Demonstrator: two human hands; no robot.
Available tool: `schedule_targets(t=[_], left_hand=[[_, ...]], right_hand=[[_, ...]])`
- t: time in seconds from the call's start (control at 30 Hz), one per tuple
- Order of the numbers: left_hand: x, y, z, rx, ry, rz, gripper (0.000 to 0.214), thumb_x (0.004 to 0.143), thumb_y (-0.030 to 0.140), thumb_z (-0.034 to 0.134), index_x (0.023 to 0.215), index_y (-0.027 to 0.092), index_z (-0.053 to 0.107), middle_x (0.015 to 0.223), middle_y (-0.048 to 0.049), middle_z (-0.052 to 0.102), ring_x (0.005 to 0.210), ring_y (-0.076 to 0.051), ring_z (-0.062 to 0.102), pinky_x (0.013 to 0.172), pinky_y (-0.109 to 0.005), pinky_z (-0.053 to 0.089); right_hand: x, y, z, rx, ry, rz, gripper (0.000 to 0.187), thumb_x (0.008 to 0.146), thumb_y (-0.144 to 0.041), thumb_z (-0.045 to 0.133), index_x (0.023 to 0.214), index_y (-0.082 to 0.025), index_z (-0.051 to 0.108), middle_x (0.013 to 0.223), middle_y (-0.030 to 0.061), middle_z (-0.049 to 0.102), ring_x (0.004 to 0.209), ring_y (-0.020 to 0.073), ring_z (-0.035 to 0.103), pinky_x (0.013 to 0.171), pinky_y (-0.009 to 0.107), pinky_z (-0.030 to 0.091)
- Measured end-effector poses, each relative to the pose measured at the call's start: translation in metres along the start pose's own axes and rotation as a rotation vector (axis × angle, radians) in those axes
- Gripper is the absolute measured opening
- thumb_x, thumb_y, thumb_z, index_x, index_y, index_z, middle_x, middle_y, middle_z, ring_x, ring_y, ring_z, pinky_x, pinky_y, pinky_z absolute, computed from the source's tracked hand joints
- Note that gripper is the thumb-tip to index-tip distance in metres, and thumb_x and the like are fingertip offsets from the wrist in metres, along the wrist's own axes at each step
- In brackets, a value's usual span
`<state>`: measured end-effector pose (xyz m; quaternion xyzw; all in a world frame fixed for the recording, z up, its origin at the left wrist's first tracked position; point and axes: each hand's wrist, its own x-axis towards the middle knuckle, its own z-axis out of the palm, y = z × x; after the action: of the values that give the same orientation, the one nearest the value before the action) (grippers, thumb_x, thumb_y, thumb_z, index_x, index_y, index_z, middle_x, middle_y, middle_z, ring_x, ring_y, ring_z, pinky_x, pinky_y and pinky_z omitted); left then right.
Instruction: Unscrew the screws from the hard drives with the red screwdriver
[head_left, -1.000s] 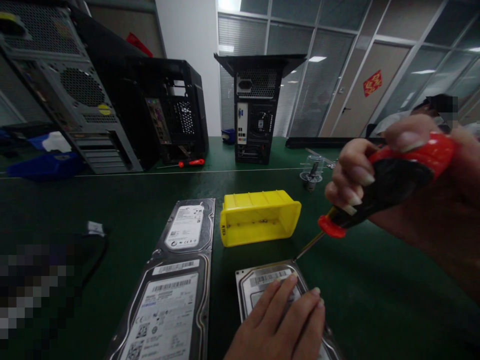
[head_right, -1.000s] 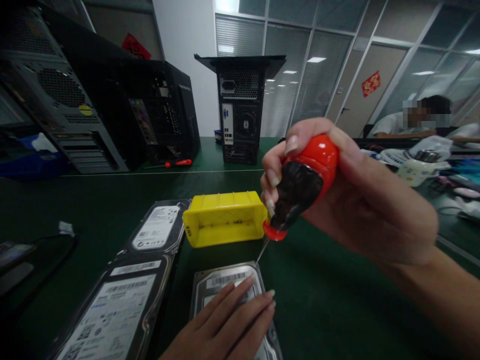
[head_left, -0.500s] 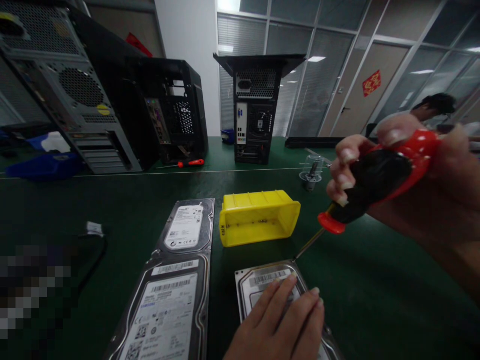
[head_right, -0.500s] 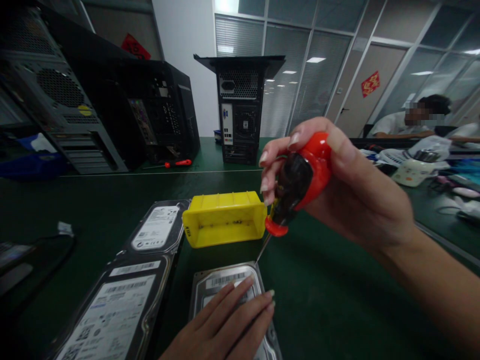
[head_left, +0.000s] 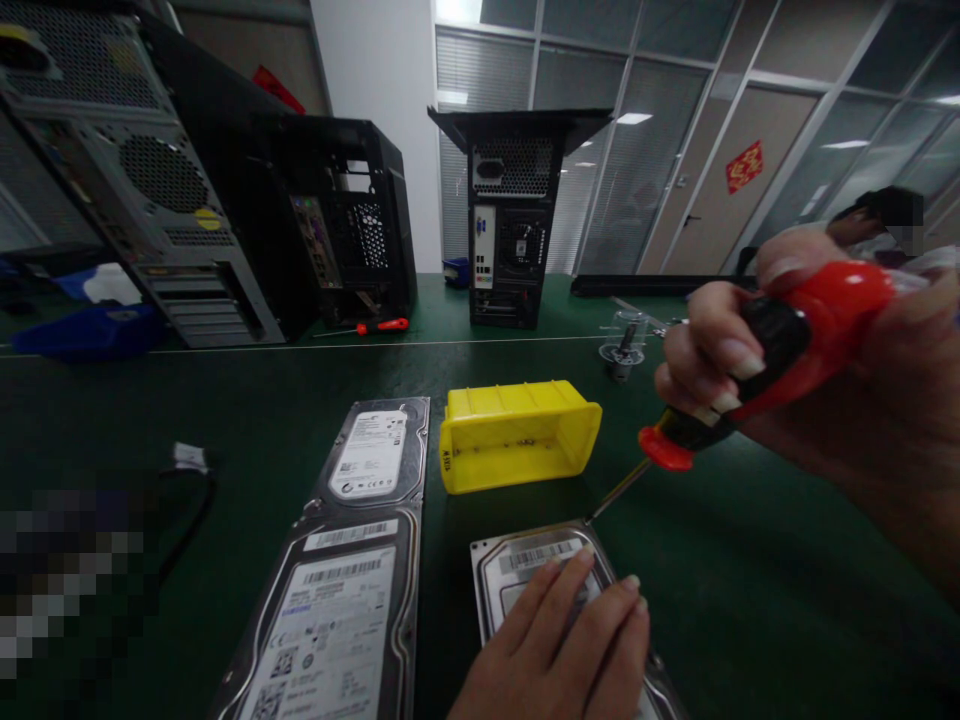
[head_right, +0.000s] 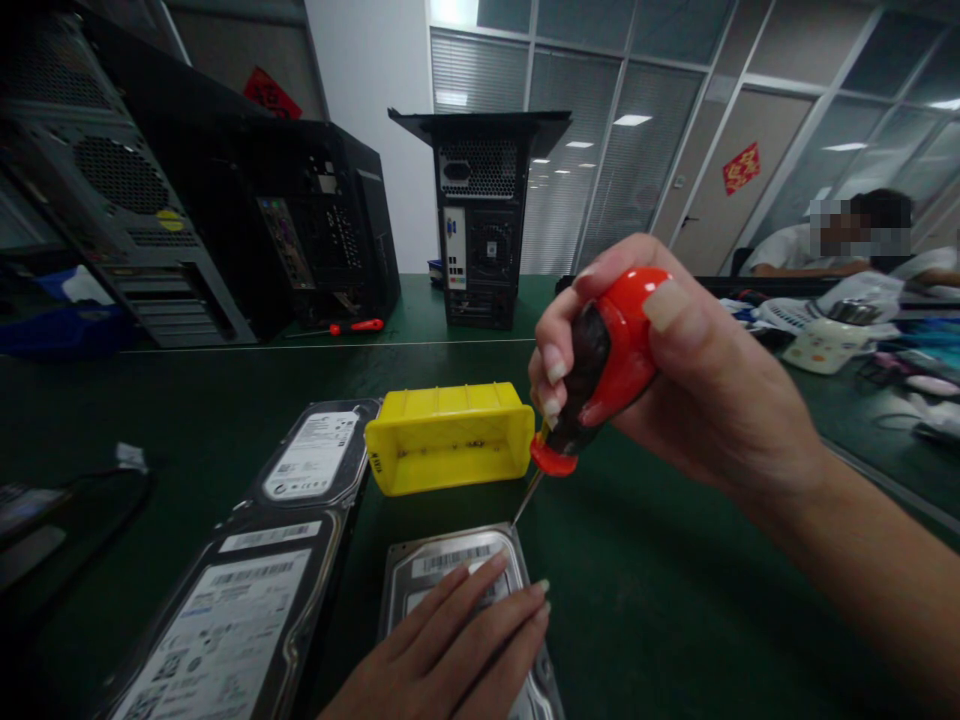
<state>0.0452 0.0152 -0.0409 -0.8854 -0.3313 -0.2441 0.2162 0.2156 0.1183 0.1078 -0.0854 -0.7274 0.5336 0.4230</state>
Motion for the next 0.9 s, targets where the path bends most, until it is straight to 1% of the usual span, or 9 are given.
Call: schedule_targets(t=[0.07, 0.2, 0.37, 0.43, 0.5, 0.6, 0.73, 0.8, 0.9], left_hand=[[-0.0005, 0.0003, 0.0004, 0.001, -0.003, 0.000, 0.030, 0.095, 0.020, 0.034, 0.122, 0.018, 0.049, 0.126, 0.0028, 0.052, 0.115, -0.019, 0.047, 0.093, -0.028, 0.043], [0.0006, 0.0005, 0.0003, -0.002, 0.016, -0.014, 0.030, 0.096, 0.020, 0.033, 0.119, 0.019, 0.051, 0.124, 0.0040, 0.053, 0.114, -0.018, 0.048, 0.093, -0.028, 0.043], [0.0031, -0.0009, -0.0008, -0.002, 0.039, -0.023, 0.030, 0.096, 0.020, 0.032, 0.117, 0.020, 0.053, 0.121, 0.0052, 0.056, 0.112, -0.018, 0.050, 0.092, -0.028, 0.044], [0.0034, -0.0012, -0.0011, 0.001, 0.046, -0.024, 0.029, 0.096, 0.020, 0.033, 0.117, 0.020, 0.053, 0.120, 0.0051, 0.056, 0.111, -0.018, 0.050, 0.092, -0.028, 0.044], [0.0034, -0.0011, -0.0014, 0.005, 0.049, -0.023, 0.028, 0.095, 0.020, 0.035, 0.116, 0.020, 0.054, 0.120, 0.0051, 0.056, 0.111, -0.018, 0.051, 0.092, -0.027, 0.044], [0.0033, -0.0009, -0.0017, 0.003, 0.040, -0.018, 0.028, 0.095, 0.020, 0.035, 0.116, 0.020, 0.054, 0.120, 0.0051, 0.056, 0.111, -0.018, 0.050, 0.092, -0.027, 0.044], [0.0027, -0.0008, -0.0015, -0.009, 0.009, -0.020, 0.029, 0.095, 0.022, 0.036, 0.119, 0.019, 0.052, 0.123, 0.0042, 0.054, 0.114, -0.019, 0.048, 0.093, -0.028, 0.043], [0.0020, -0.0007, -0.0015, -0.013, -0.002, -0.018, 0.029, 0.095, 0.022, 0.035, 0.120, 0.019, 0.050, 0.125, 0.0037, 0.053, 0.115, -0.019, 0.047, 0.093, -0.029, 0.043], [0.0012, -0.0004, -0.0019, -0.007, -0.002, -0.011, 0.029, 0.095, 0.021, 0.035, 0.121, 0.019, 0.050, 0.125, 0.0037, 0.052, 0.115, -0.019, 0.047, 0.094, -0.029, 0.043]], right_hand=[[0.0003, -0.0003, -0.0004, -0.007, -0.007, 0.000, 0.021, 0.078, -0.043, 0.054, 0.090, -0.025, 0.051, 0.073, -0.0021, 0.051, 0.063, 0.0096, 0.056, 0.051, 0.025, 0.049], [-0.0009, -0.0014, -0.0009, -0.016, 0.012, -0.011, 0.016, 0.079, -0.034, 0.055, 0.089, -0.024, 0.049, 0.079, -0.0022, 0.052, 0.067, 0.0091, 0.056, 0.055, 0.026, 0.052], [-0.0004, -0.0010, 0.0029, 0.015, -0.001, -0.025, 0.014, 0.078, -0.029, 0.057, 0.085, -0.023, 0.046, 0.066, -0.0041, 0.049, 0.057, 0.0064, 0.051, 0.051, 0.022, 0.047], [0.0007, 0.0001, 0.0051, 0.008, 0.002, -0.030, 0.013, 0.079, -0.031, 0.055, 0.084, -0.023, 0.046, 0.065, -0.0041, 0.047, 0.057, 0.0058, 0.050, 0.051, 0.022, 0.046], [0.0017, 0.0010, 0.0067, -0.028, 0.021, -0.048, 0.015, 0.081, -0.038, 0.052, 0.085, -0.024, 0.047, 0.066, -0.0033, 0.046, 0.058, 0.0063, 0.049, 0.051, 0.022, 0.046], [0.0020, 0.0005, 0.0074, -0.071, 0.009, -0.066, 0.022, 0.083, -0.045, 0.044, 0.086, -0.024, 0.048, 0.066, -0.0019, 0.044, 0.058, 0.0070, 0.049, 0.050, 0.023, 0.046], [-0.0002, -0.0030, 0.0072, -0.071, -0.030, -0.041, 0.031, 0.087, -0.048, 0.032, 0.083, -0.022, 0.049, 0.068, 0.0008, 0.045, 0.060, 0.0098, 0.050, 0.052, 0.027, 0.046], [-0.0014, -0.0044, 0.0069, -0.068, -0.012, -0.034, 0.031, 0.087, -0.047, 0.032, 0.084, -0.022, 0.049, 0.070, 0.0016, 0.045, 0.063, 0.0108, 0.050, 0.054, 0.028, 0.047], [-0.0023, -0.0051, 0.0059, -0.056, -0.013, -0.008, 0.027, 0.085, -0.047, 0.038, 0.082, -0.022, 0.048, 0.070, 0.0011, 0.045, 0.063, 0.0104, 0.051, 0.055, 0.027, 0.047]])
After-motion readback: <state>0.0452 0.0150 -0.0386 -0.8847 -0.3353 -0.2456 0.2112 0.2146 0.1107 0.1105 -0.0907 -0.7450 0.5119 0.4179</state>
